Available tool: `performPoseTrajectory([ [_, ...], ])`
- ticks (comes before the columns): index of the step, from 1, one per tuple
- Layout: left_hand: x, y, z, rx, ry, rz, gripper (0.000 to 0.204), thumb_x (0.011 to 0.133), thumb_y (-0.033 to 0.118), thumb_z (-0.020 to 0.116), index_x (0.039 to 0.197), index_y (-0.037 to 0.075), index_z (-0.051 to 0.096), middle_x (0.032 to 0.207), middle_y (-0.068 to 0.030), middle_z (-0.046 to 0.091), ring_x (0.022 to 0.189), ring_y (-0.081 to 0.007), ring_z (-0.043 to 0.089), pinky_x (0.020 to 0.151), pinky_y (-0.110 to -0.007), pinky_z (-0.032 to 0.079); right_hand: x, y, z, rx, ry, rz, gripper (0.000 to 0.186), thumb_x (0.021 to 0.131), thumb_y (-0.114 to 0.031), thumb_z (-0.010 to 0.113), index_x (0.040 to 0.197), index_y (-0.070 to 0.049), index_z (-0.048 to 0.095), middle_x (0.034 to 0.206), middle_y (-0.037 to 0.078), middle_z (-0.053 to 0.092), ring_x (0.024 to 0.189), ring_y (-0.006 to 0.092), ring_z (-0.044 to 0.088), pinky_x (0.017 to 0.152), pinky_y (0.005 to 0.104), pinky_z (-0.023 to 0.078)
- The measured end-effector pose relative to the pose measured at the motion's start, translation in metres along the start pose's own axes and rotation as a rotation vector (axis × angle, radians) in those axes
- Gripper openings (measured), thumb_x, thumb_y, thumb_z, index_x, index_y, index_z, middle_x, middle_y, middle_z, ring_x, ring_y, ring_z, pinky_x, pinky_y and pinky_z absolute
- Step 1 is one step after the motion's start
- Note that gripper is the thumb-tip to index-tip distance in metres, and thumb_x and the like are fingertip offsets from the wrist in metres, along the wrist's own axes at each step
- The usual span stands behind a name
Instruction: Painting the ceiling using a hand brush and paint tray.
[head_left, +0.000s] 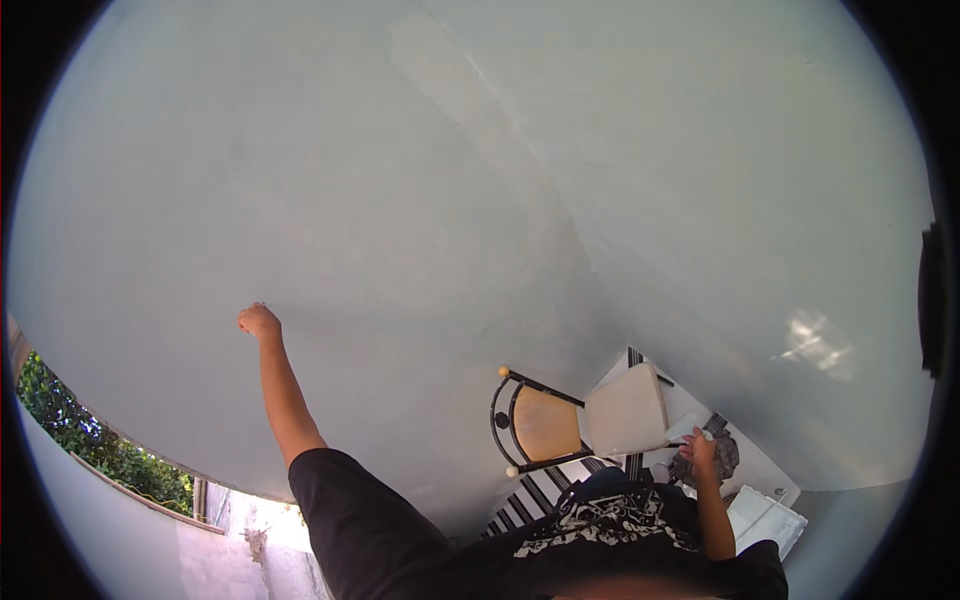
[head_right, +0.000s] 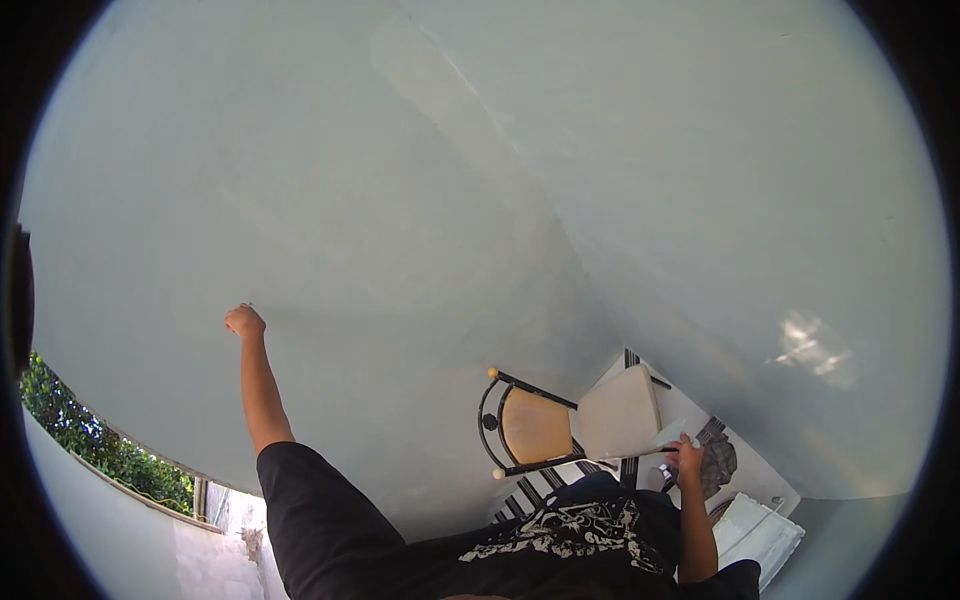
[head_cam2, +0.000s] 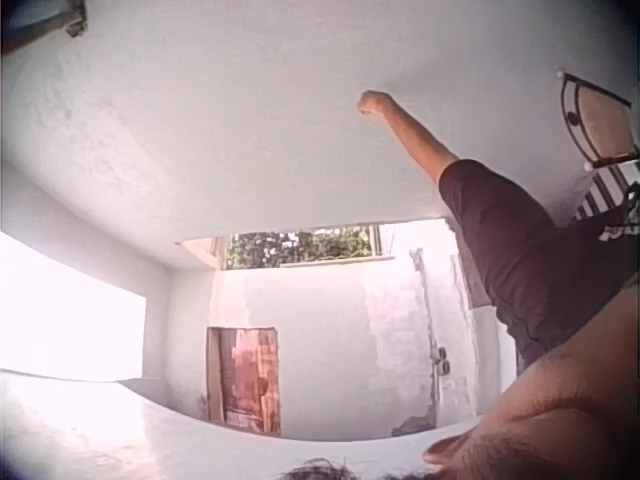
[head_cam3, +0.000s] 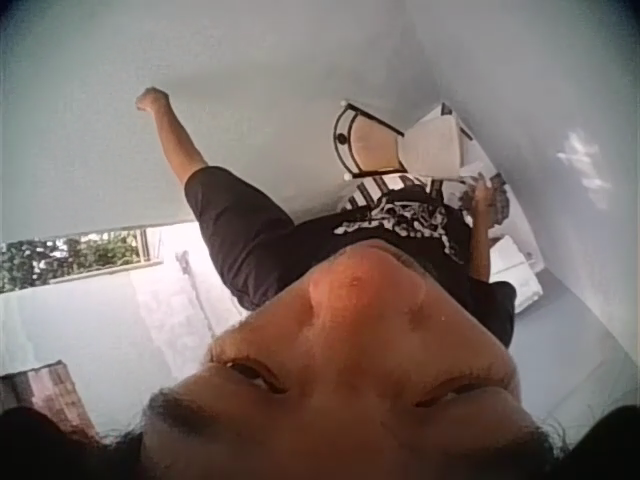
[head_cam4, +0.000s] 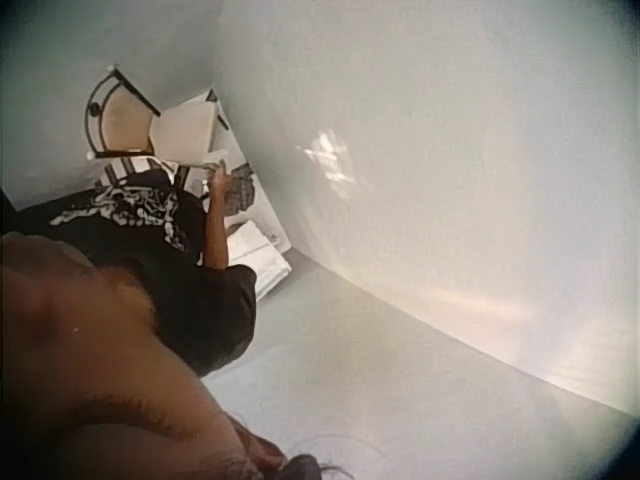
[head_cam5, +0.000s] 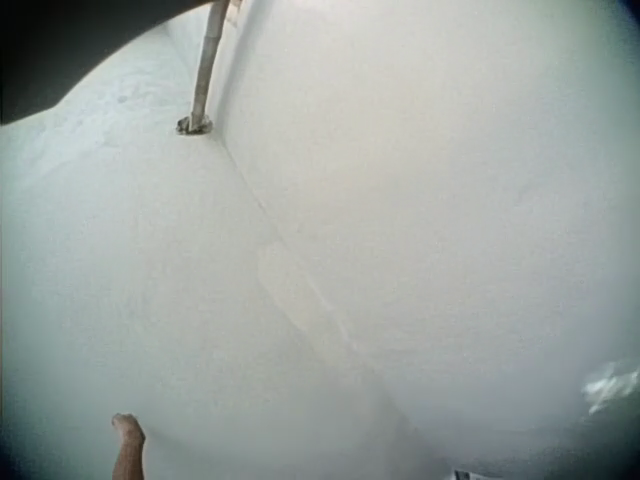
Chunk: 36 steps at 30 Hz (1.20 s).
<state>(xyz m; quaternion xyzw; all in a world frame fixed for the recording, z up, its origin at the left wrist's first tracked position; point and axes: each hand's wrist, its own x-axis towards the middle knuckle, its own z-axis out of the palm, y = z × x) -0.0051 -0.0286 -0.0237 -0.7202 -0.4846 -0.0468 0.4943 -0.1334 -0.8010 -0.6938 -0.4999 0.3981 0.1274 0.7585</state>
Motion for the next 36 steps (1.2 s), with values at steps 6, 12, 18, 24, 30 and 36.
performPoseTrajectory([
  [6, -0.003, -0.003, -0.002, -0.146, -0.009, 0.016, 0.040, 0.075, 0.024, 0.068, 0.112, 0.013, 0.061, 0.097, -0.0029, 0.070, 0.087, -0.0201, 0.069, 0.062, -0.039, 0.053, -0.020, 0.016, -0.012, 0.018, -0.015, 0.032, 0.039, 0.090, -0.041, 0.060, 0.104, -0.005, 0.061, 0.090, 0.008, 0.071, 0.055, 0.0151, 0.063, 0.049, 0.0284, 0.053],
  [12, -0.005, -0.008, 0.003, -0.216, 0.109, 0.076, 0.043, 0.082, 0.042, 0.068, 0.111, 0.011, 0.064, 0.101, -0.0054, 0.071, 0.088, -0.0255, 0.070, 0.066, -0.046, 0.057, -0.025, 0.019, -0.038, 0.060, 0.064, 0.031, 0.036, 0.089, -0.041, 0.062, 0.098, -0.007, 0.067, 0.084, 0.006, 0.071, 0.054, 0.0130, 0.063, 0.047, 0.0259, 0.051],
  [18, -0.006, -0.013, 0.004, -0.199, 0.084, 0.104, 0.045, 0.084, 0.045, 0.065, 0.113, 0.010, 0.064, 0.109, -0.0064, 0.069, 0.099, -0.0252, 0.067, 0.069, -0.043, 0.058, -0.019, 0.019, -0.032, 0.045, 0.043, -0.023, 0.037, 0.089, -0.045, 0.059, 0.102, -0.011, 0.066, 0.089, 0.003, 0.072, 0.059, 0.0116, 0.062, 0.055, 0.0262, 0.051],
  [24, -0.016, -0.008, -0.016, -0.241, 0.114, 0.129, 0.044, 0.086, 0.048, 0.063, 0.111, 0.011, 0.064, 0.111, -0.0053, 0.068, 0.102, -0.0241, 0.066, 0.078, -0.036, 0.056, -0.022, 0.014, -0.018, -0.003, 0.030, 0.018, 0.040, 0.089, -0.047, 0.058, 0.102, -0.010, 0.066, 0.092, 0.003, 0.072, 0.064, 0.0113, 0.062, 0.059, 0.0264, 0.050],
  [30, -0.013, -0.014, 0.002, -0.270, 0.209, 0.108, 0.050, 0.080, 0.052, 0.067, 0.107, 0.010, 0.066, 0.100, -0.0041, 0.071, 0.091, -0.0229, 0.069, 0.068, -0.035, 0.057, -0.015, 0.034, -0.010, -0.073, -0.019, 0.084, 0.035, 0.089, -0.045, 0.060, 0.106, -0.014, 0.063, 0.091, 0.004, 0.072, 0.061, 0.0124, 0.064, 0.052, 0.0270, 0.052],
  [36, -0.017, -0.010, 0.000, -0.398, 0.177, 0.090, 0.045, 0.080, 0.053, 0.067, 0.095, 0.011, 0.069, 0.090, -0.0036, 0.071, 0.082, -0.0216, 0.070, 0.061, -0.033, 0.055, -0.029, 0.025, 0.008, -0.141, -0.015, 0.023, 0.038, 0.091, -0.046, 0.057, 0.106, -0.012, 0.063, 0.090, 0.003, 0.072, 0.061, 0.0125, 0.063, 0.053, 0.0261, 0.051],
])
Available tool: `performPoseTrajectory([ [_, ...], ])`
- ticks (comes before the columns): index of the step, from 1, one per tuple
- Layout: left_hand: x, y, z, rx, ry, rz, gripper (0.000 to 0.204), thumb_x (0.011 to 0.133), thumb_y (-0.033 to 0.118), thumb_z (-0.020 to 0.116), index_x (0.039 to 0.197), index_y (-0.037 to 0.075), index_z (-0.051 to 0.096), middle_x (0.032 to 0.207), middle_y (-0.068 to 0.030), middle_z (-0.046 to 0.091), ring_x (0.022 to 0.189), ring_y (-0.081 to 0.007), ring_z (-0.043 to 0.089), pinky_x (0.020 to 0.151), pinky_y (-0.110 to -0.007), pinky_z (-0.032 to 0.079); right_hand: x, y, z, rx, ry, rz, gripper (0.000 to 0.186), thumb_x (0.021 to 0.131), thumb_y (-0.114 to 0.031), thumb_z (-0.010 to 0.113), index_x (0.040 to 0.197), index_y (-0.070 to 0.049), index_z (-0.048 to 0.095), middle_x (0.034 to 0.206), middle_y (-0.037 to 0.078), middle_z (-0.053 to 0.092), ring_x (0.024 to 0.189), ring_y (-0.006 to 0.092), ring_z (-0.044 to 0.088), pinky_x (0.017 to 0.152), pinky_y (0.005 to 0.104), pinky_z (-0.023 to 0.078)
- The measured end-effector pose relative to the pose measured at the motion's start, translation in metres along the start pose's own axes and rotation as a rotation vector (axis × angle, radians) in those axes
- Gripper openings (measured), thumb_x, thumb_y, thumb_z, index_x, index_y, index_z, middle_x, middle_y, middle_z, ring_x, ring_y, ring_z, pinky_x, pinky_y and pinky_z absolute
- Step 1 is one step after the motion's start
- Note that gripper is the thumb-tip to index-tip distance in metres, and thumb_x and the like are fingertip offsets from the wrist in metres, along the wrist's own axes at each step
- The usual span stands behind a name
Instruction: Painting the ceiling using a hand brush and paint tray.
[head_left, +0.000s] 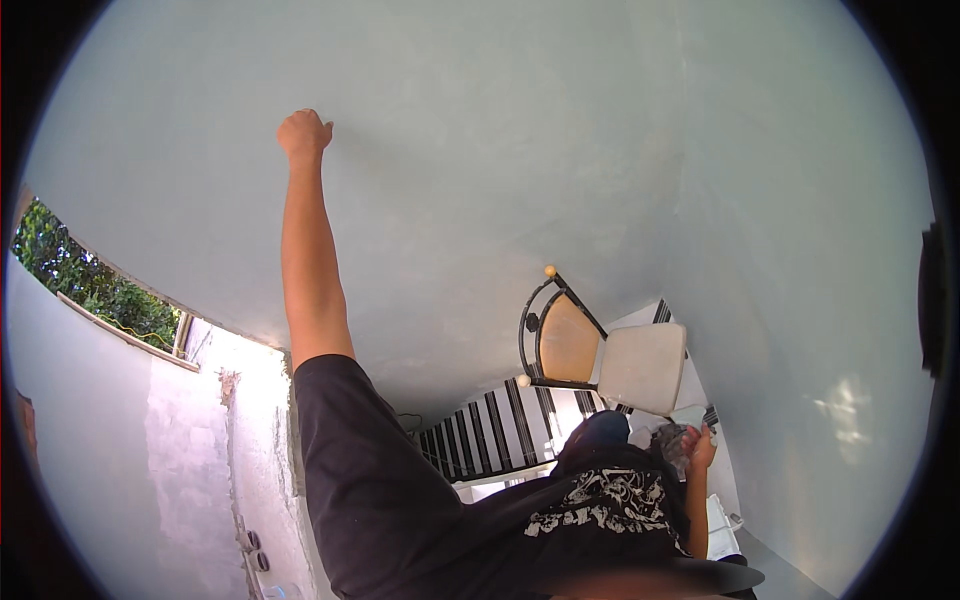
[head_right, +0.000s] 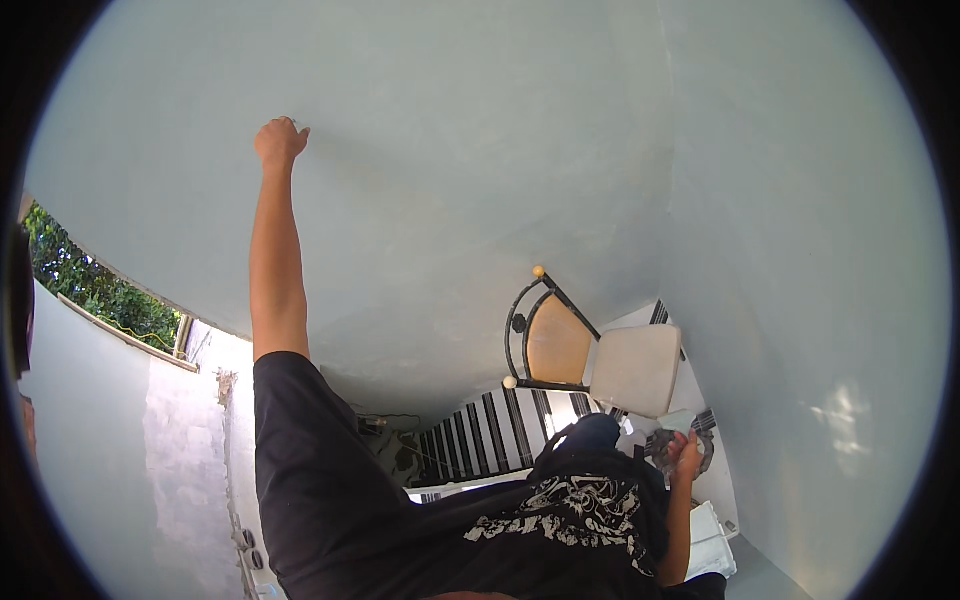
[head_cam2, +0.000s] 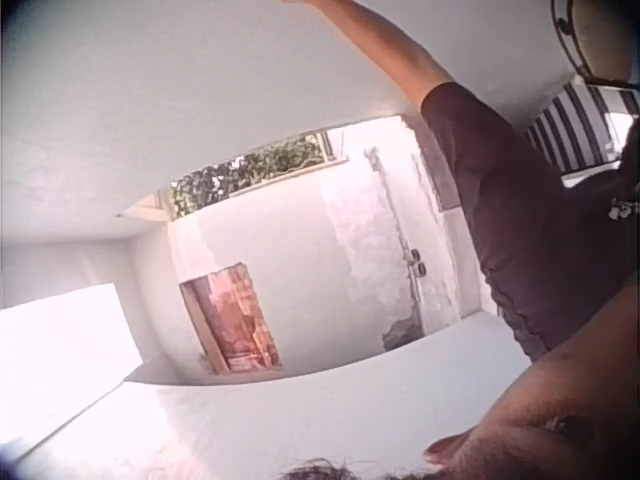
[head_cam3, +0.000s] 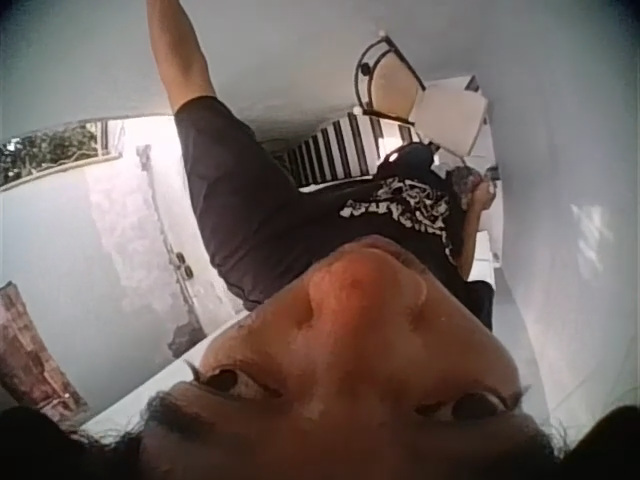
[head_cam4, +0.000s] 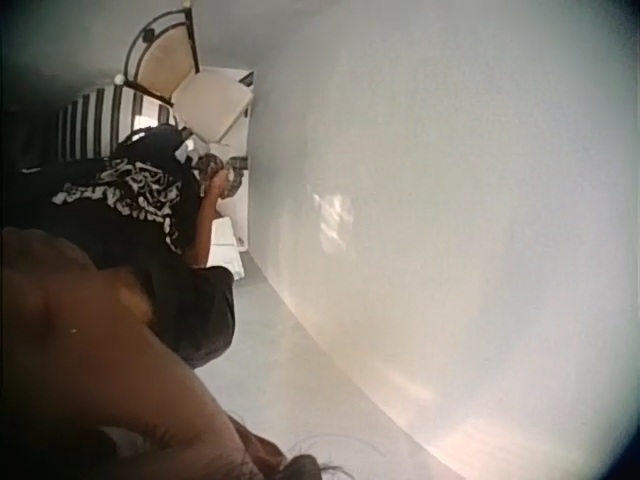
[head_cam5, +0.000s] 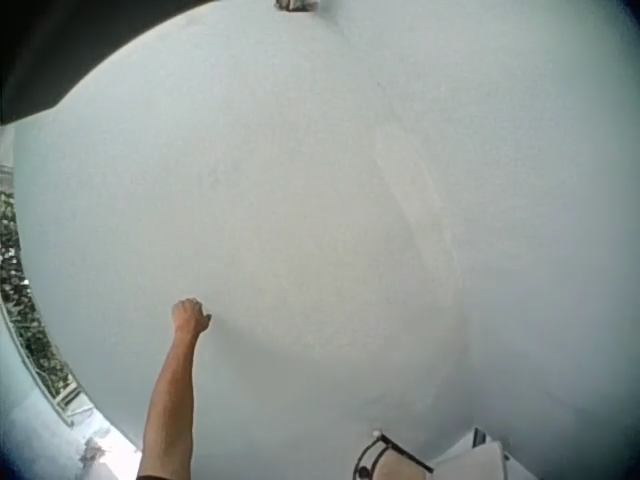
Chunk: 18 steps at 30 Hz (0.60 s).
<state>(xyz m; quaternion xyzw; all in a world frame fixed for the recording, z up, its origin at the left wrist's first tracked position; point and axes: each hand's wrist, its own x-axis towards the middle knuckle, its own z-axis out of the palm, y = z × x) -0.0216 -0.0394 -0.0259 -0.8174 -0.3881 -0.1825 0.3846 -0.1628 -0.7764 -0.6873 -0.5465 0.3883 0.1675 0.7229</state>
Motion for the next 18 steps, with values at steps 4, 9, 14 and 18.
performPoseTrajectory([
  [4, 0.005, -0.018, 0.016, -0.024, 0.072, 0.041, 0.030, 0.089, 0.040, 0.061, 0.089, 0.010, 0.069, 0.089, -0.0053, 0.070, 0.083, -0.0237, 0.069, 0.062, -0.036, 0.054, 0.005, -0.003, 0.046, -0.063, -0.092, -0.015, 0.040, 0.092, -0.044, 0.055, 0.107, -0.008, 0.063, 0.089, 0.004, 0.072, 0.057, 0.0126, 0.061, 0.050, 0.0253, 0.048],
  [9, 0.014, -0.016, 0.024, 0.007, 0.207, 0.087, 0.011, 0.078, 0.003, 0.062, 0.070, 0.011, 0.067, 0.074, -0.0044, 0.069, 0.069, -0.0218, 0.069, 0.050, -0.030, 0.050, -0.013, -0.078, 0.173, -0.190, -0.297, -0.264, 0.033, 0.093, -0.031, 0.056, 0.101, 0.000, 0.063, 0.089, 0.010, 0.072, 0.052, 0.0132, 0.061, 0.048, 0.0238, 0.047],
  [14, 0.009, -0.018, 0.023, -0.019, 0.206, 0.062, 0.014, 0.077, 0.001, 0.062, 0.068, 0.011, 0.066, 0.074, -0.0051, 0.068, 0.069, -0.0220, 0.069, 0.050, -0.032, 0.052, -0.128, -0.293, 0.413, -0.163, -0.753, -0.812, 0.034, 0.094, -0.027, 0.055, 0.107, 0.002, 0.066, 0.094, 0.009, 0.072, 0.058, 0.0108, 0.061, 0.058, 0.0244, 0.049],
  [18, 0.010, -0.012, 0.014, -0.091, 0.215, 0.073, 0.015, 0.082, 0.004, 0.055, 0.078, 0.007, 0.069, 0.082, -0.0103, 0.069, 0.077, -0.0281, 0.069, 0.061, -0.037, 0.056, -0.266, -0.447, 0.549, -0.050, -0.959, -1.329, 0.033, 0.094, -0.027, 0.054, 0.107, 0.001, 0.067, 0.085, 0.003, 0.069, 0.065, 0.0091, 0.060, 0.064, 0.0259, 0.047],
])
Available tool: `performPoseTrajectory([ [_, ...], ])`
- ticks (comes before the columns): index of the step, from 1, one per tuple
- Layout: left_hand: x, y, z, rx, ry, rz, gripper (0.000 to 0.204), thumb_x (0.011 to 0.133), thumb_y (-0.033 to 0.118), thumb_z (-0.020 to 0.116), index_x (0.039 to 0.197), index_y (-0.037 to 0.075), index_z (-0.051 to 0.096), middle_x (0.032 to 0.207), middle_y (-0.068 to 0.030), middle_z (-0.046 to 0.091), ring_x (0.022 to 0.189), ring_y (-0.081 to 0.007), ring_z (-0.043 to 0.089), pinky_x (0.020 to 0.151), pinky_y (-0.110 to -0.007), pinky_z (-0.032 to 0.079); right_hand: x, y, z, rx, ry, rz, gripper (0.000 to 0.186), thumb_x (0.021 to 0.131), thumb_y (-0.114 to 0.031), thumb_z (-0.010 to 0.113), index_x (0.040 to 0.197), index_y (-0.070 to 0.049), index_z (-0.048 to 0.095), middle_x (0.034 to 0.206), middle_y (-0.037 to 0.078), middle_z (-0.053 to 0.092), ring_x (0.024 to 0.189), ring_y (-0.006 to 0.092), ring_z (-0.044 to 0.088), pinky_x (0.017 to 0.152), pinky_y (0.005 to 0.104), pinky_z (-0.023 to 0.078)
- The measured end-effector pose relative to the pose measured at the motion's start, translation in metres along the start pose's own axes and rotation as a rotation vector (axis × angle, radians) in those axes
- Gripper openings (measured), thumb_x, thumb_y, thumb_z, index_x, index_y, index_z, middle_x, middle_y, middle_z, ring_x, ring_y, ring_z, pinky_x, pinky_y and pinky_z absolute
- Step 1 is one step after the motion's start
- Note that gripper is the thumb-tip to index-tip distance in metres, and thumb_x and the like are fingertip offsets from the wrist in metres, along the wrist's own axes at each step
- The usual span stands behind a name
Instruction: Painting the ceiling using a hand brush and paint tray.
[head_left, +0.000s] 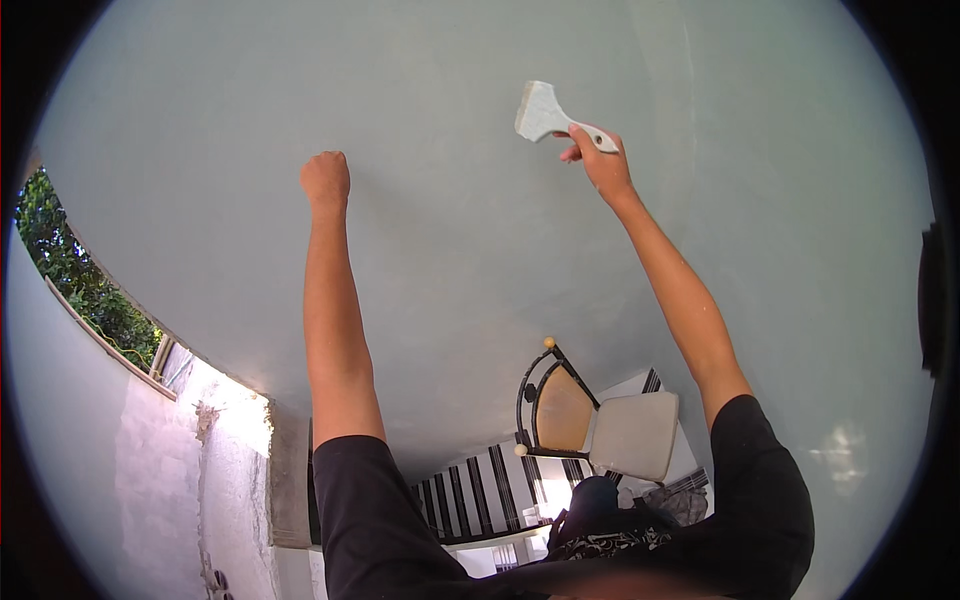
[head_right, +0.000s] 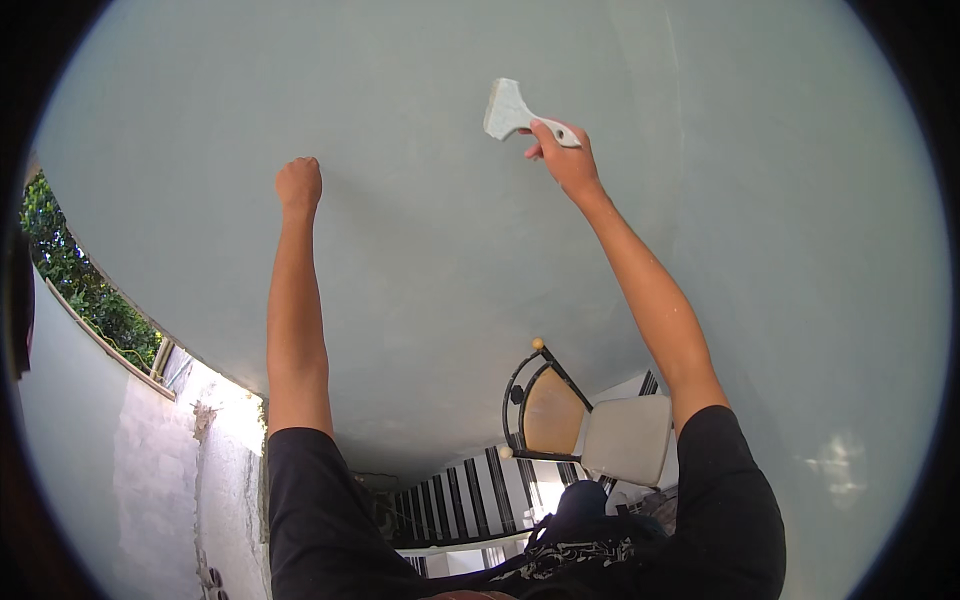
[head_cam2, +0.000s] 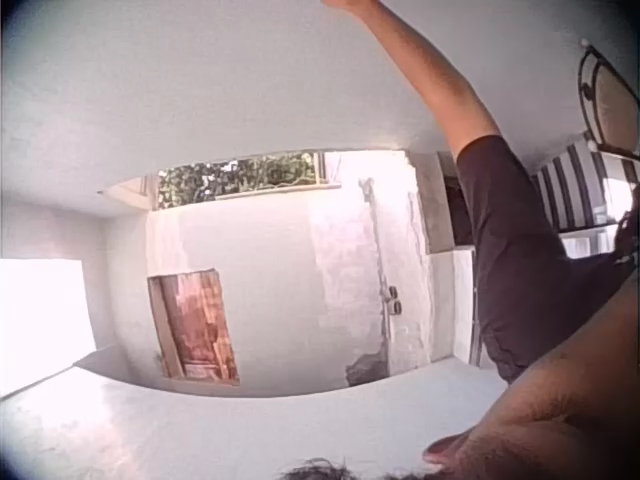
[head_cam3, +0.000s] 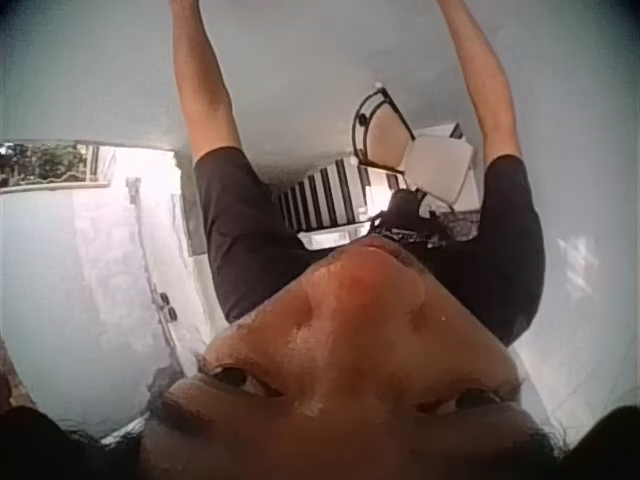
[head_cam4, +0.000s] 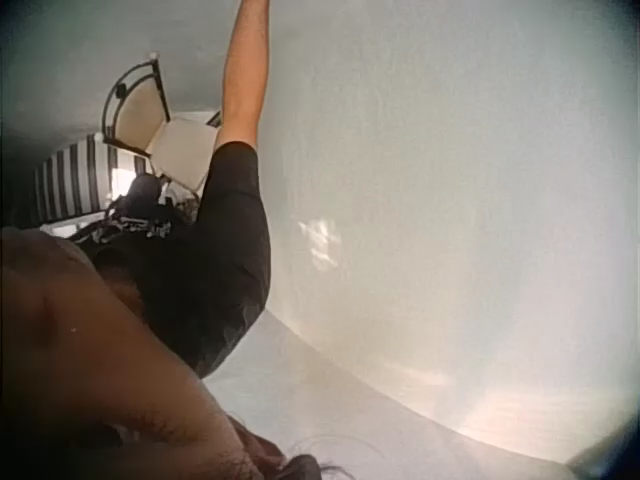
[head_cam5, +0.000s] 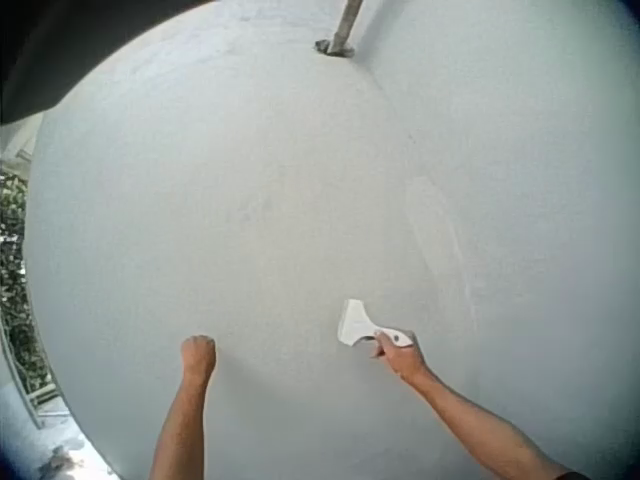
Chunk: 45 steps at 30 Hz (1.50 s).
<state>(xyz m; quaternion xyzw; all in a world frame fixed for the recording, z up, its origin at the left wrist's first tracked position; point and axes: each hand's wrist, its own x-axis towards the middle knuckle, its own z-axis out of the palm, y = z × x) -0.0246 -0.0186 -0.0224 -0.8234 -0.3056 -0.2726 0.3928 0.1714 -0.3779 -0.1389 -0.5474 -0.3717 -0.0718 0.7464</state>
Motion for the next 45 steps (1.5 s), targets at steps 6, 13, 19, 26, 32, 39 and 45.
performPoseTrajectory([
  [6, -0.007, -0.006, 0.011, -0.025, 0.038, -0.024, 0.013, 0.081, 0.003, 0.056, 0.075, 0.008, 0.067, 0.081, -0.0092, 0.069, 0.076, -0.0272, 0.069, 0.059, -0.037, 0.055, 0.063, -0.035, 0.043, -0.143, 0.077, 0.161, 0.031, 0.087, -0.031, 0.055, 0.090, -0.003, 0.067, 0.074, 0.001, 0.067, 0.064, 0.0087, 0.060, 0.062, 0.0269, 0.046],
  [13, 0.000, -0.005, 0.012, 0.017, 0.061, -0.028, 0.013, 0.079, 0.001, 0.057, 0.073, 0.008, 0.067, 0.077, -0.0094, 0.068, 0.073, -0.0264, 0.069, 0.056, -0.035, 0.054, -0.102, 0.064, -0.048, 0.112, 0.006, 0.441, 0.030, 0.092, -0.023, 0.052, 0.100, 0.003, 0.066, 0.090, 0.009, 0.072, 0.057, 0.0102, 0.061, 0.054, 0.0236, 0.044],
  [19, 0.002, -0.001, 0.011, 0.070, 0.127, 0.031, 0.012, 0.079, 0.001, 0.057, 0.072, 0.007, 0.064, 0.074, -0.0094, 0.068, 0.070, -0.0269, 0.069, 0.055, -0.035, 0.054, -0.376, 0.211, -0.151, -0.050, 0.118, 1.134, 0.033, 0.090, -0.027, 0.059, 0.105, 0.003, 0.057, 0.084, 0.013, 0.071, 0.054, 0.0163, 0.061, 0.051, 0.0264, 0.048],
  [26, -0.014, 0.009, 0.013, 0.242, 0.157, 0.000, 0.012, 0.076, 0.000, 0.064, 0.070, 0.010, 0.060, 0.064, -0.0042, 0.064, 0.061, -0.0184, 0.066, 0.049, -0.027, 0.049, -0.559, 0.215, -0.227, -0.040, 0.288, 1.568, 0.038, 0.093, -0.039, 0.051, 0.112, -0.006, 0.058, 0.086, 0.010, 0.072, 0.062, 0.0184, 0.066, 0.052, 0.0295, 0.050],
  [32, -0.005, 0.020, 0.013, 0.348, 0.175, 0.023, 0.009, 0.084, 0.006, 0.061, 0.077, 0.010, 0.064, 0.068, -0.0041, 0.068, 0.064, -0.0187, 0.069, 0.049, -0.028, 0.052, -0.599, 0.234, -0.227, 0.009, 0.745, 1.483, 0.034, 0.092, -0.034, 0.054, 0.106, -0.004, 0.059, 0.083, 0.012, 0.070, 0.051, 0.0173, 0.060, 0.044, 0.0300, 0.045],
  [39, -0.003, 0.012, 0.006, 0.467, 0.108, 0.079, 0.013, 0.088, 0.007, 0.056, 0.076, 0.009, 0.061, 0.071, -0.0060, 0.069, 0.063, -0.0225, 0.070, 0.048, -0.032, 0.056, -0.595, 0.248, -0.178, 0.140, 0.912, 1.427, 0.033, 0.091, -0.031, 0.057, 0.103, -0.001, 0.058, 0.080, 0.012, 0.070, 0.052, 0.0184, 0.062, 0.045, 0.0296, 0.048],
  [45, -0.005, 0.023, 0.007, 0.478, 0.057, 0.099, 0.016, 0.091, 0.010, 0.051, 0.078, 0.008, 0.059, 0.071, -0.0095, 0.069, 0.065, -0.0247, 0.070, 0.047, -0.035, 0.056, -0.626, 0.249, -0.164, 0.143, 0.831, 1.365, 0.037, 0.090, -0.031, 0.061, 0.106, 0.002, 0.058, 0.081, 0.013, 0.069, 0.051, 0.0174, 0.062, 0.047, 0.0283, 0.051],
])
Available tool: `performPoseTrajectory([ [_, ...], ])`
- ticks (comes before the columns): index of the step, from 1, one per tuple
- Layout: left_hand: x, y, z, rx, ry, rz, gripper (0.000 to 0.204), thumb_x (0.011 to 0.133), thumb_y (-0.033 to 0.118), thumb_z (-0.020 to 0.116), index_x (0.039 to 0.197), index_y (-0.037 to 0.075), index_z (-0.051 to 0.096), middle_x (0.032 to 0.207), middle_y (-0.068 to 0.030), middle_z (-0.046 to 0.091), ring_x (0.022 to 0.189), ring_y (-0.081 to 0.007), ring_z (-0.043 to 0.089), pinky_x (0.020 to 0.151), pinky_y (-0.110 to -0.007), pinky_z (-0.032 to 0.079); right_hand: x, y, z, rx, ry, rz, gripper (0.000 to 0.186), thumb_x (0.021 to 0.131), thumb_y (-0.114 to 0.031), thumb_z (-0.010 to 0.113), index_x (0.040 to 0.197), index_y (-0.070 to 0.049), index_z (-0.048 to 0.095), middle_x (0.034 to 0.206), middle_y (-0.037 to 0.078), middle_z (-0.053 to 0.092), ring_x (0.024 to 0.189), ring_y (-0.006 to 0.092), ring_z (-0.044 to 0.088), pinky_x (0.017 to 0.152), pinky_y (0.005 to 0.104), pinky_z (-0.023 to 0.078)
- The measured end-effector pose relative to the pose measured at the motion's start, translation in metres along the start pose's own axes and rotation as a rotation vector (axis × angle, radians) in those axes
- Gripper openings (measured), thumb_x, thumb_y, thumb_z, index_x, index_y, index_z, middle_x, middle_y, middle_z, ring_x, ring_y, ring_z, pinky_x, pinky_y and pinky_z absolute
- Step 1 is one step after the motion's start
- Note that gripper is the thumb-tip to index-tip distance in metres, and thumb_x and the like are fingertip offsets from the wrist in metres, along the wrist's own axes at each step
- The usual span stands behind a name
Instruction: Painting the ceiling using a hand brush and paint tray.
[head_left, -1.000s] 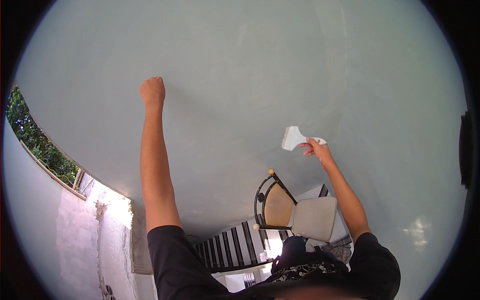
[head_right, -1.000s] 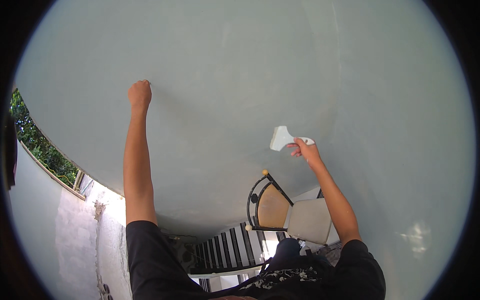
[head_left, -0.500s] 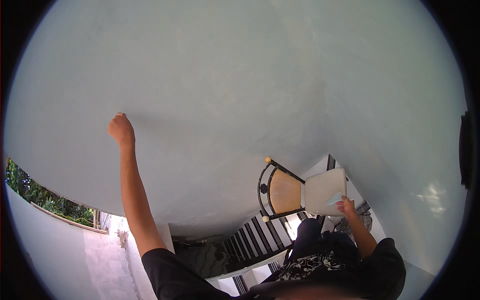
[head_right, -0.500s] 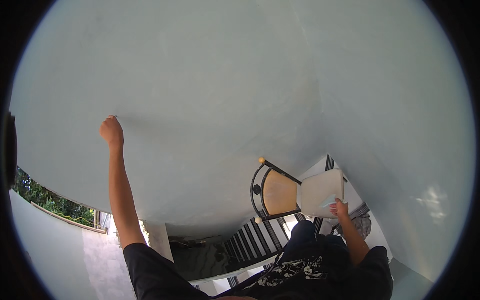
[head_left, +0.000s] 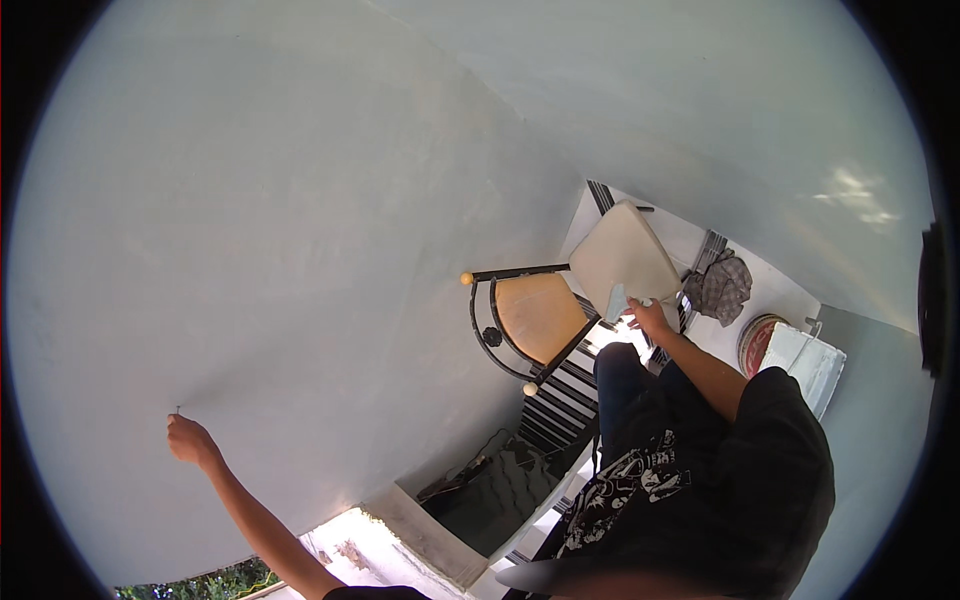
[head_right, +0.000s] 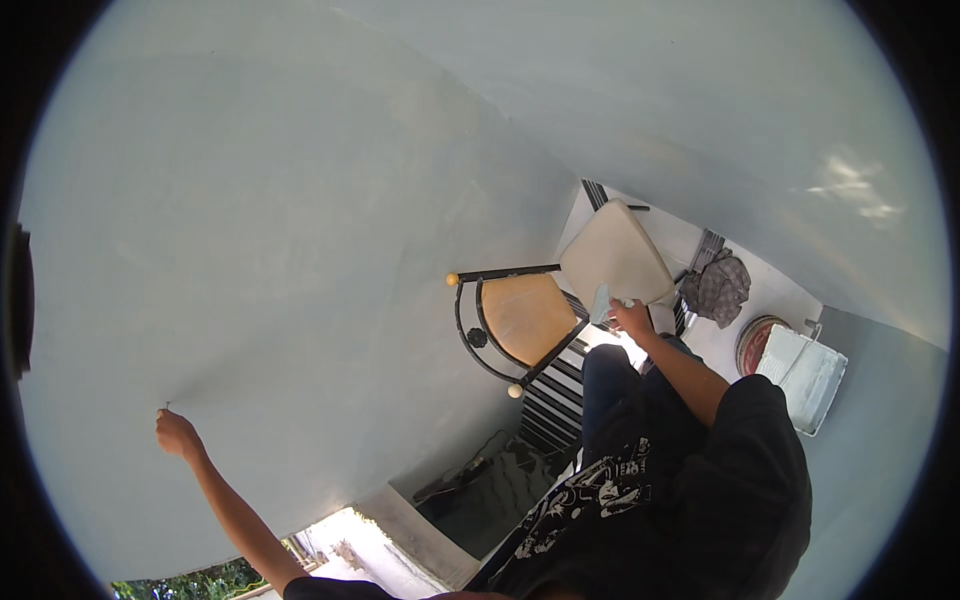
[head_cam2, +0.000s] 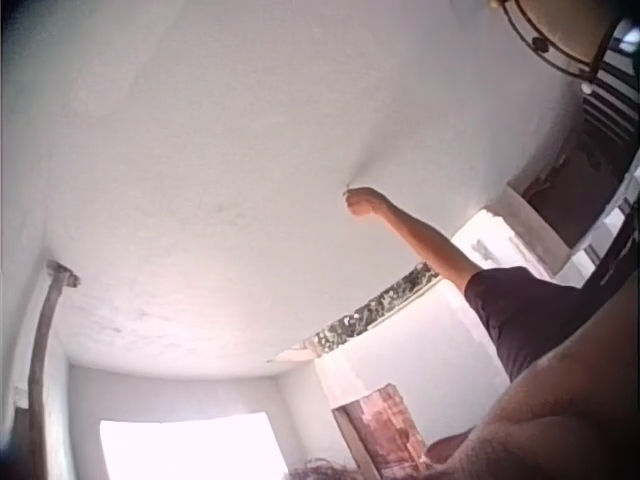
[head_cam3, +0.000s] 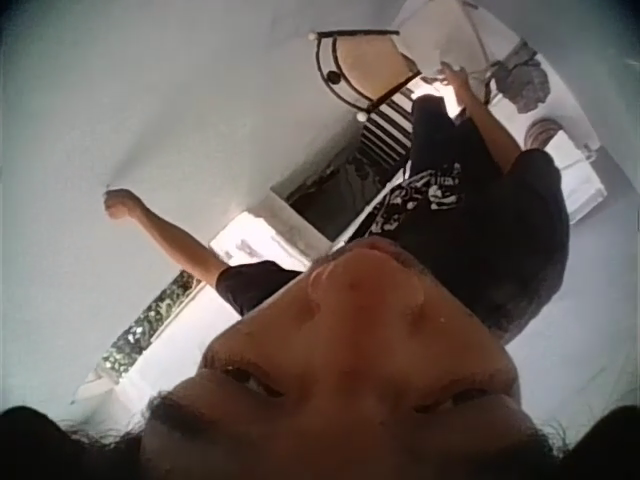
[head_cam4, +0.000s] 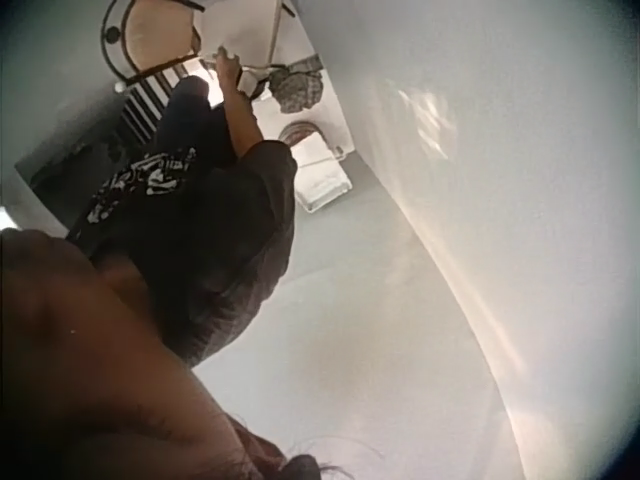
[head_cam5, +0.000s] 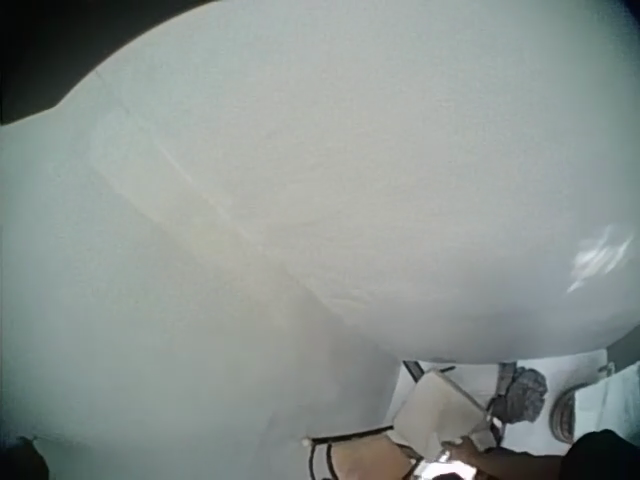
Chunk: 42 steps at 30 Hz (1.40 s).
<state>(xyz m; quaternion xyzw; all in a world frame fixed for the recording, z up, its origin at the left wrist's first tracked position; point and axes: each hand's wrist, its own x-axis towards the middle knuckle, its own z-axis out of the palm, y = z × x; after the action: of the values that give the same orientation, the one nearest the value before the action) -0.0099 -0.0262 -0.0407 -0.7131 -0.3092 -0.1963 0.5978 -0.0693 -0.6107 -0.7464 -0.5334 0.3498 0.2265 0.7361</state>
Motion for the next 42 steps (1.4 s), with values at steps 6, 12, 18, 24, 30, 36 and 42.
performPoseTrajectory([
  [6, -0.006, -0.002, 0.004, -0.021, 0.058, -0.038, 0.017, 0.093, 0.017, 0.048, 0.083, 0.008, 0.058, 0.073, -0.0105, 0.068, 0.067, -0.0290, 0.069, 0.049, -0.040, 0.054, 0.021, -0.002, -0.011, 0.104, -0.055, -0.078, 0.048, 0.088, -0.021, 0.067, 0.120, 0.007, 0.046, 0.090, 0.016, 0.068, 0.060, 0.0206, 0.066, 0.057, 0.0298, 0.057],
  [12, 0.002, -0.016, 0.017, 0.088, -0.019, -0.088, 0.018, 0.093, 0.019, 0.046, 0.088, 0.010, 0.060, 0.081, -0.0107, 0.069, 0.070, -0.0317, 0.068, 0.052, -0.043, 0.054, 0.096, -0.040, 0.010, -0.067, -0.019, -0.301, 0.031, 0.088, -0.020, 0.065, 0.105, 0.005, 0.062, 0.089, 0.013, 0.069, 0.063, 0.0186, 0.067, 0.059, 0.0288, 0.054],
  [18, 0.013, -0.022, 0.025, 0.116, -0.187, -0.112, 0.027, 0.097, 0.027, 0.039, 0.103, 0.015, 0.064, 0.094, -0.0120, 0.070, 0.083, -0.0332, 0.068, 0.065, -0.045, 0.055, 0.217, -0.123, 0.090, -0.063, -0.011, -0.381, 0.032, 0.088, -0.034, 0.064, 0.092, -0.003, 0.070, 0.069, 0.005, 0.068, 0.056, 0.0111, 0.062, 0.052, 0.0263, 0.044],
  [24, 0.013, -0.016, 0.018, 0.199, -0.245, -0.112, 0.029, 0.098, 0.029, 0.038, 0.106, 0.016, 0.062, 0.097, -0.0122, 0.069, 0.087, -0.0344, 0.067, 0.069, -0.047, 0.055, 0.241, -0.267, 0.228, 0.035, -0.010, -0.537, 0.037, 0.089, -0.036, 0.058, 0.103, -0.004, 0.068, 0.071, 0.004, 0.069, 0.055, 0.0101, 0.057, 0.054, 0.0287, 0.044],
  [30, 0.016, -0.022, 0.017, 0.188, -0.259, -0.139, 0.029, 0.097, 0.030, 0.038, 0.108, 0.017, 0.062, 0.104, -0.0114, 0.069, 0.092, -0.0345, 0.066, 0.073, -0.048, 0.054, 0.171, -0.304, 0.252, -0.059, -0.068, -0.561, 0.031, 0.089, -0.030, 0.056, 0.093, -0.002, 0.067, 0.072, 0.004, 0.069, 0.056, 0.0120, 0.059, 0.054, 0.0289, 0.044],
  [36, 0.012, -0.024, 0.016, 0.182, -0.267, -0.152, 0.030, 0.097, 0.031, 0.038, 0.111, 0.018, 0.062, 0.104, -0.0104, 0.069, 0.092, -0.0342, 0.066, 0.073, -0.048, 0.054, 0.148, -0.302, 0.253, 0.463, -0.422, -0.722, 0.028, 0.091, -0.022, 0.053, 0.092, 0.005, 0.062, 0.081, 0.009, 0.070, 0.054, 0.0149, 0.059, 0.055, 0.0283, 0.045],
  [42, 0.011, -0.015, 0.010, 0.184, -0.259, -0.153, 0.028, 0.097, 0.029, 0.039, 0.109, 0.018, 0.062, 0.101, -0.0104, 0.069, 0.090, -0.0332, 0.067, 0.070, -0.046, 0.054, 0.243, -0.229, 0.249, 0.707, -0.233, -0.449, 0.028, 0.091, -0.020, 0.057, 0.102, 0.006, 0.055, 0.091, 0.020, 0.069, 0.059, 0.0201, 0.062, 0.065, 0.0309, 0.053],
])
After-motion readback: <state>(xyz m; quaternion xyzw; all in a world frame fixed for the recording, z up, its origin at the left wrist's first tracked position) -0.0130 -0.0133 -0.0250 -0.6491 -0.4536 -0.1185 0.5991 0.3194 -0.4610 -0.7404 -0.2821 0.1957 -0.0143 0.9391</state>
